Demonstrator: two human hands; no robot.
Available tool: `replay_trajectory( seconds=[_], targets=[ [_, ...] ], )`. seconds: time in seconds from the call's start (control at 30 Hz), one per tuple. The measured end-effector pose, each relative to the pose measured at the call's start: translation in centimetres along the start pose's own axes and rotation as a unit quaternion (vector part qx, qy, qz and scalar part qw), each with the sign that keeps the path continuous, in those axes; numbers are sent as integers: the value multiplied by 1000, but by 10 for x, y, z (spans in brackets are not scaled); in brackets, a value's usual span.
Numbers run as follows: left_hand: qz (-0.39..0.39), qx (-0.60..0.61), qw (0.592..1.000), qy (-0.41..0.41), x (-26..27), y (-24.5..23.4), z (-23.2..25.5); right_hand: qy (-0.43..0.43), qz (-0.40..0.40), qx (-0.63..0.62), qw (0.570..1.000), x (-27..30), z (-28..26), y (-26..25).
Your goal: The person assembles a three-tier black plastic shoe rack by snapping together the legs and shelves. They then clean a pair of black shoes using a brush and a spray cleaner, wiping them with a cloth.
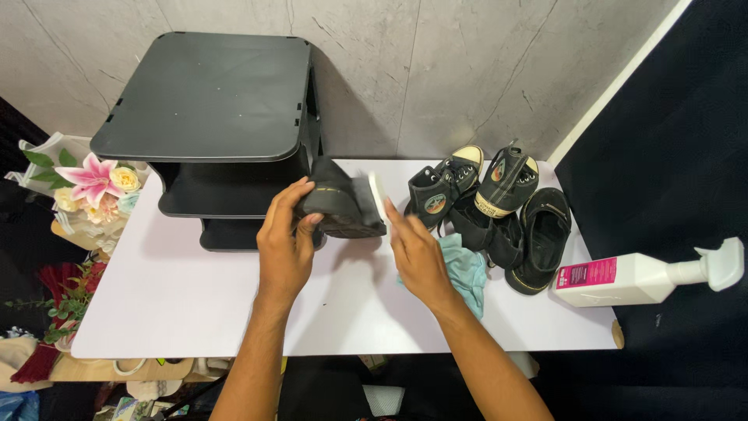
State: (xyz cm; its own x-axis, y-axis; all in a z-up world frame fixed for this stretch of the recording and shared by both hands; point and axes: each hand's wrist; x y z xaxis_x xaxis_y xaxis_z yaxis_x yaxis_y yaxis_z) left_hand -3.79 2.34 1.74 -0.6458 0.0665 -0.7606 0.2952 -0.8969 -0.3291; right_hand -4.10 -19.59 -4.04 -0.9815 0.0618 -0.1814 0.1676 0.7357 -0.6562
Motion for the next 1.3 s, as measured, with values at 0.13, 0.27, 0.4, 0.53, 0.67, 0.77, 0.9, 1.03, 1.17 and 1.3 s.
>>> replay_trajectory(
  seconds=[0.13, 0.27, 0.4, 0.53, 0.67, 0.77, 0.9, 1.03, 1.17, 1.3],
  targets=[
    [3, 0, 1000, 12, 24, -5, -5, 81, 0, 157, 984, 3, 28, 2],
    [30, 37, 998, 41, 62, 10, 3, 95, 9, 138, 986, 4, 37, 2],
    [106, 10, 994, 7, 99, 24, 12, 69, 23, 118, 990, 4, 27, 5],
    [141, 20, 984, -107, 126, 19, 7, 81, 21, 118, 989, 2, 34, 8],
    [130, -32, 990, -48, 143, 13, -5, -56, 53, 147, 986, -10, 57, 27],
    [114, -26, 991, -64, 151, 10, -8, -50, 49, 171, 983, -12, 73, 43],
    [43, -87, 976, -196, 153, 7, -8, -10, 36, 167, 985, -8, 79, 49],
    [-26, -109, 964, -239, 147, 15, -10, -1, 63, 101, 993, 2, 70, 37],
    [5, -200, 975, -101, 141, 23, 0, -36, 124, 63, 990, 16, 54, 16],
    [0, -181, 983, 26, 124, 46, 24, -22, 200, 22, 979, 30, 45, -13]
  ],
)
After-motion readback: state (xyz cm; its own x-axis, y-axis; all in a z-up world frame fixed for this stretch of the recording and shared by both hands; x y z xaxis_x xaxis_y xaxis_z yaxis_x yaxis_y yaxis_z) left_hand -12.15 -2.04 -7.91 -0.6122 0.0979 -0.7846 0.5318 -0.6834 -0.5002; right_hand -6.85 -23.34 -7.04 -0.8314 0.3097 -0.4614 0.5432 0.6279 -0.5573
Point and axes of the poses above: each hand's wrist, its own x-axis away from the middle knuckle, its own y-axis out of the palm, z = x × y, and after that the axes turned 15 degrees about y, right-handed
